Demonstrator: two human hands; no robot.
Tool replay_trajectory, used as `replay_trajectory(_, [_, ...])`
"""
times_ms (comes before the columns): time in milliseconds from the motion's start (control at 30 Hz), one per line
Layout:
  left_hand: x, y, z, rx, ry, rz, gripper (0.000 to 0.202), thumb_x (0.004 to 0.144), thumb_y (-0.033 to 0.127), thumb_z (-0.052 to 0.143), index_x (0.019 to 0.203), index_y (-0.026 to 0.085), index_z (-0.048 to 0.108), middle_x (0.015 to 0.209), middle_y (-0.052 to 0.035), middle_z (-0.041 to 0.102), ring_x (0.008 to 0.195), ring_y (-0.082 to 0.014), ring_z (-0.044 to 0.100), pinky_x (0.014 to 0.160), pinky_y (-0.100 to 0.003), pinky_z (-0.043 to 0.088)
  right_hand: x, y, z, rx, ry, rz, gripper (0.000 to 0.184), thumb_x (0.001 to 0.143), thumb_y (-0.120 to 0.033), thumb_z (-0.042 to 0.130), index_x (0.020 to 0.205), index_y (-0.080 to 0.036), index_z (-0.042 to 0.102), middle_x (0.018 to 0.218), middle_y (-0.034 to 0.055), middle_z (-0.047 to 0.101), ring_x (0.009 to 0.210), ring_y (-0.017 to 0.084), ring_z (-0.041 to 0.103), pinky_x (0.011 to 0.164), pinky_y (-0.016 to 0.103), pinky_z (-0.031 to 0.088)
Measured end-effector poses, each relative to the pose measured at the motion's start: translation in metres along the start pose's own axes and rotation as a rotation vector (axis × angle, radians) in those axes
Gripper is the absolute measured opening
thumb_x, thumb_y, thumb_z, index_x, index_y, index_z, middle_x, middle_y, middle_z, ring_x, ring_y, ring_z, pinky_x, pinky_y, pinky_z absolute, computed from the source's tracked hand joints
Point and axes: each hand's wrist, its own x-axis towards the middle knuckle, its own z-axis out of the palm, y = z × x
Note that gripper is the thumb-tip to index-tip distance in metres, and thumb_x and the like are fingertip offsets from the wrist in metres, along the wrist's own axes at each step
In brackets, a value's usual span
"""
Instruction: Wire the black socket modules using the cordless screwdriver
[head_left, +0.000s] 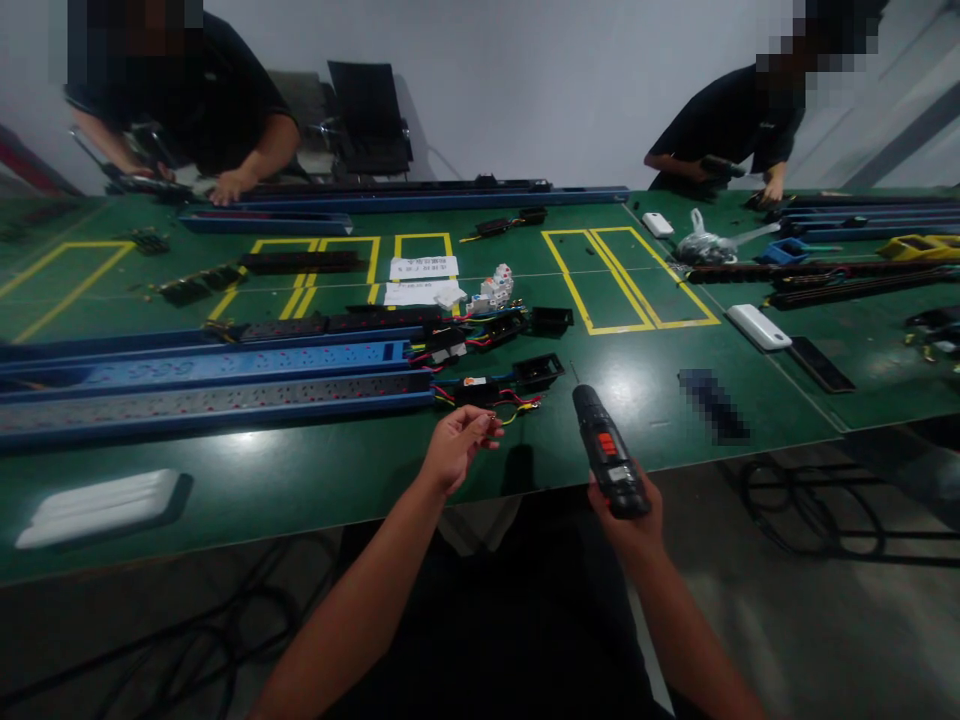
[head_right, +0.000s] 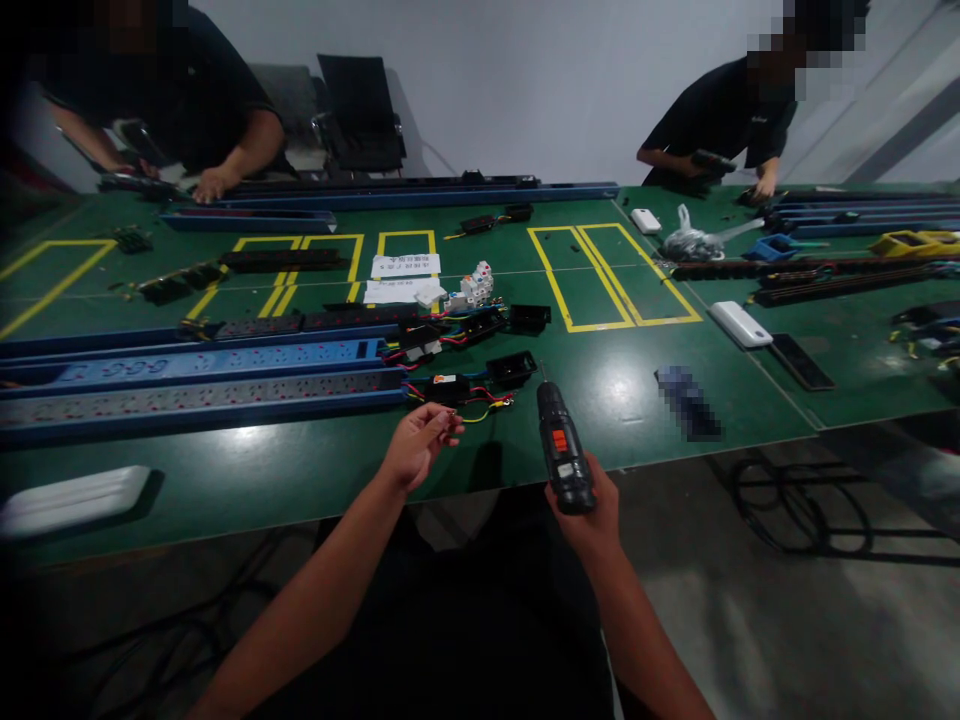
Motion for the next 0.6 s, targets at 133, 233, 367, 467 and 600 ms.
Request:
replay_trajectory(133, [0.002,0.001,0.000,-0.079,0.039,-0.001,0.042,0.080,0.055,0.091,0.094,0.022,0.069,0.096,-0.0029,0.078,0.086,-0.0157,0.077,0.074,-0.026,0.062,-0.008,-0.024,-0.007,0.340,-0.184,-0.010,0.030,0.093,-0.058,0.068,0.093,-0.028,0.068,0.085,0.0078,0.068,0.081,0.029,0.068,0.083,0.052,0.059])
replay_trajectory(233, [0.003,0.004,-0.002,-0.085,0.045,0.006,0.042,0.082,0.053,0.091,0.097,0.022,0.067,0.099,-0.0030,0.078,0.091,-0.0165,0.078,0.076,-0.025,0.062,-0.009,-0.034,-0.012,0.487,-0.311,0.026,0.034,0.093,-0.060,0.071,0.097,-0.026,0.068,0.077,0.0060,0.065,0.069,0.024,0.063,0.072,0.048,0.059])
replay_trajectory(367, [0.001,0.008,-0.005,-0.133,0.016,0.013,0.039,0.084,0.047,0.090,0.101,0.020,0.067,0.101,-0.0054,0.080,0.094,-0.0186,0.080,0.073,-0.024,0.063,-0.008,-0.028,-0.010,0.572,-0.337,0.037,0.034,0.092,-0.056,0.076,0.095,-0.023,0.069,0.073,0.0039,0.063,0.062,0.020,0.060,0.065,0.043,0.057])
replay_trajectory(467, [-0.001,0.009,-0.006,-0.182,0.017,0.020,0.039,0.085,0.044,0.091,0.102,0.018,0.068,0.097,-0.0058,0.080,0.090,-0.0181,0.080,0.074,-0.024,0.064,-0.008,-0.021,-0.007,0.634,-0.355,0.018,0.032,0.093,-0.051,0.076,0.100,-0.020,0.071,0.071,0.0021,0.062,0.061,0.017,0.060,0.064,0.039,0.057])
replay_trajectory(600, [-0.002,0.008,-0.005,-0.228,0.023,0.009,0.036,0.087,0.043,0.089,0.101,0.017,0.068,0.093,-0.0056,0.079,0.086,-0.0173,0.080,0.074,-0.023,0.065,-0.008,-0.018,-0.006,0.634,-0.350,0.035,0.029,0.094,-0.047,0.077,0.095,-0.019,0.072,0.071,0.0023,0.064,0.061,0.017,0.062,0.063,0.036,0.059])
